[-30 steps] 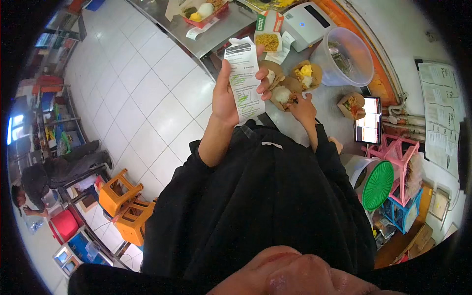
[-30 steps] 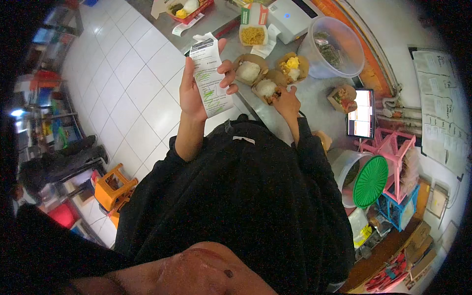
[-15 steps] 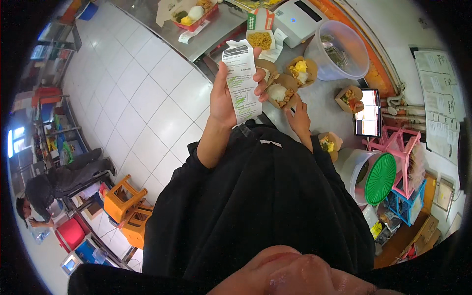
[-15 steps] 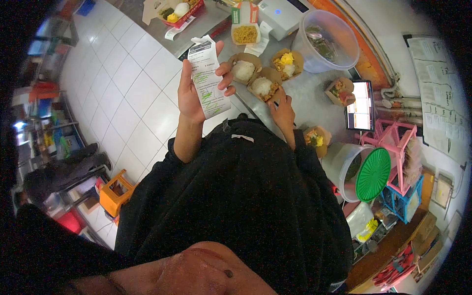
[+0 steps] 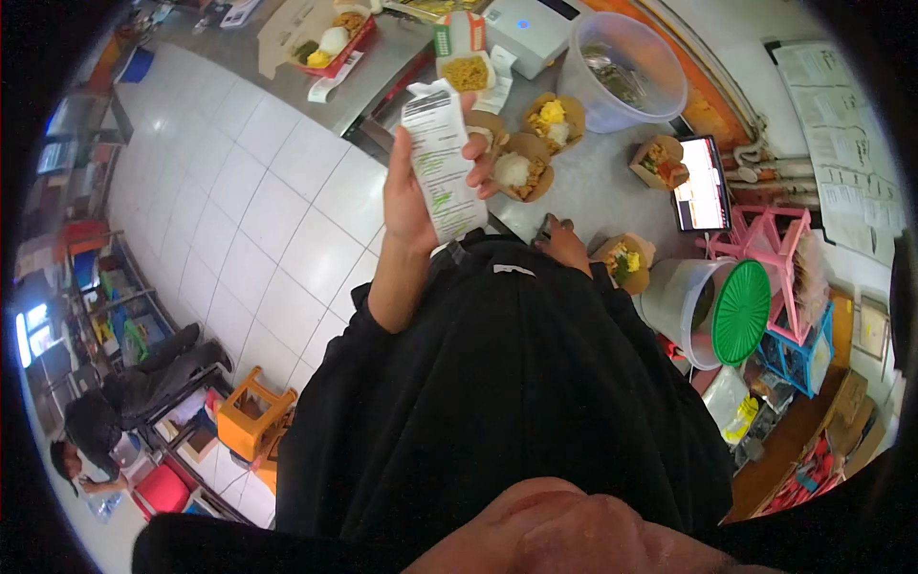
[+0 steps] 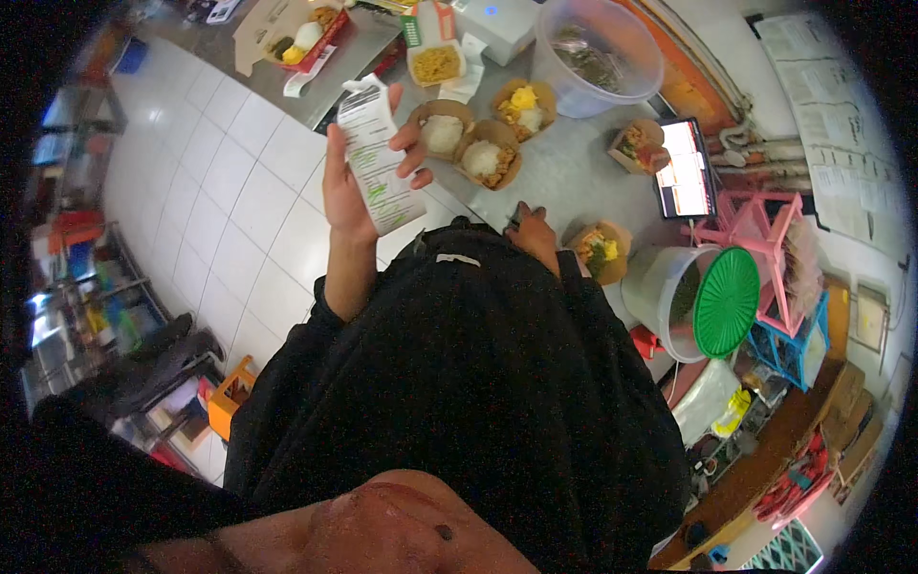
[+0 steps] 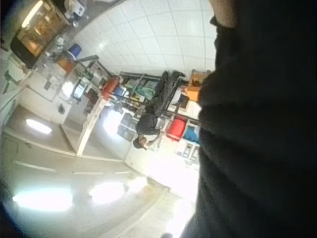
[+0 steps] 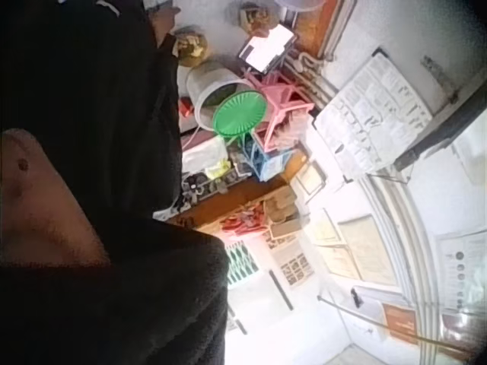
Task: The person places items into cardboard food boxes, refers to a printed receipt, opens a large bucket with a green lid, and marks the receipt with a pen.
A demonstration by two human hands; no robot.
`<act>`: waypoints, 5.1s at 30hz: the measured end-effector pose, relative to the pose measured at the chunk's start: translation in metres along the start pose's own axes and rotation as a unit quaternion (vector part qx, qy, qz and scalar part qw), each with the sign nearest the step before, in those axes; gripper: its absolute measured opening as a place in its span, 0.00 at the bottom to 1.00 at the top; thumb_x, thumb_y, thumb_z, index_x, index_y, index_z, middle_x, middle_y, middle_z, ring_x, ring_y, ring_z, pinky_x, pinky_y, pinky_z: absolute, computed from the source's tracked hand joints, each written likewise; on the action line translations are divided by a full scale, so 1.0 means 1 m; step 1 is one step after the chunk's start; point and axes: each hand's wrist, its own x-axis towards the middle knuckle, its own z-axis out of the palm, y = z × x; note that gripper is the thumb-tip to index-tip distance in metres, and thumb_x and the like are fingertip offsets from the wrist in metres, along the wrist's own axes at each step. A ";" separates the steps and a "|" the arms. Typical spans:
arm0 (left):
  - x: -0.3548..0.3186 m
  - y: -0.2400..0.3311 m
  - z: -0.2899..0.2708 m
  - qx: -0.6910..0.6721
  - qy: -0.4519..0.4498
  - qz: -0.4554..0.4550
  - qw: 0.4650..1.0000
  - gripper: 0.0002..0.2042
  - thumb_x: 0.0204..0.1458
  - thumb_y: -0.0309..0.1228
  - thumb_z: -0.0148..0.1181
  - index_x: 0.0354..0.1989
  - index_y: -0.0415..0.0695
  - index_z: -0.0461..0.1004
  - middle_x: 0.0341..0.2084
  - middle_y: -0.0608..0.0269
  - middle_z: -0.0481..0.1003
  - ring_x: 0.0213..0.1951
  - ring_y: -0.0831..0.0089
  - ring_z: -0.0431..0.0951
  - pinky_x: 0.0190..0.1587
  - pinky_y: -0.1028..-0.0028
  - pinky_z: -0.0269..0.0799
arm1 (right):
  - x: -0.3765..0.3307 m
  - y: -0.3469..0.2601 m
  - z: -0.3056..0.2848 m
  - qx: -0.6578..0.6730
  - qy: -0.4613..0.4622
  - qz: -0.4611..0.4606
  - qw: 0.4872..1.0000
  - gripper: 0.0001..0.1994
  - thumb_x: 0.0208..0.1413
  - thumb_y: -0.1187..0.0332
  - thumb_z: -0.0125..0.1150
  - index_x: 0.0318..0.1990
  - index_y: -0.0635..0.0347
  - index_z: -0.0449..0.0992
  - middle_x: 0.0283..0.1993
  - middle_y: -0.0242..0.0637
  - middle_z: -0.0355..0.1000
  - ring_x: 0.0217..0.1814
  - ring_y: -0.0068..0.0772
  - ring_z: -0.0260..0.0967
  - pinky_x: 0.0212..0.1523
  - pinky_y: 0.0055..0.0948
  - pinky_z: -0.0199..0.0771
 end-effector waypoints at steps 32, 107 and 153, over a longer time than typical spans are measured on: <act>-0.003 0.016 -0.002 -0.025 -0.019 0.027 0.999 0.31 0.59 0.54 0.32 0.66 0.48 0.45 0.31 0.67 0.59 0.30 0.74 0.57 0.34 0.71 0.58 | -0.006 -0.077 -0.097 0.254 -0.060 -0.085 0.962 0.20 0.59 0.53 0.44 0.37 0.60 0.75 0.29 0.32 0.75 0.21 0.21 0.65 0.20 0.25 0.68; 0.035 -0.116 -0.211 0.370 0.492 -0.162 0.771 0.57 0.44 0.50 0.62 0.63 0.50 0.15 0.58 0.39 0.51 0.46 0.37 0.69 0.35 0.49 0.76 | -0.149 0.016 -0.163 0.476 0.469 -0.096 0.738 0.13 0.46 0.77 0.66 0.26 0.57 0.63 0.22 0.21 0.56 0.23 0.10 0.49 0.25 0.12 0.48; 0.137 -0.050 0.079 0.585 0.139 0.479 0.640 0.38 0.49 0.16 0.48 0.68 0.43 0.35 0.15 0.76 0.61 0.20 0.88 0.58 0.27 0.88 0.57 | -0.222 -0.051 -0.245 0.538 0.484 -0.332 0.604 0.03 0.54 0.79 0.56 0.35 0.65 0.69 0.37 0.39 0.72 0.39 0.20 0.68 0.42 0.18 0.67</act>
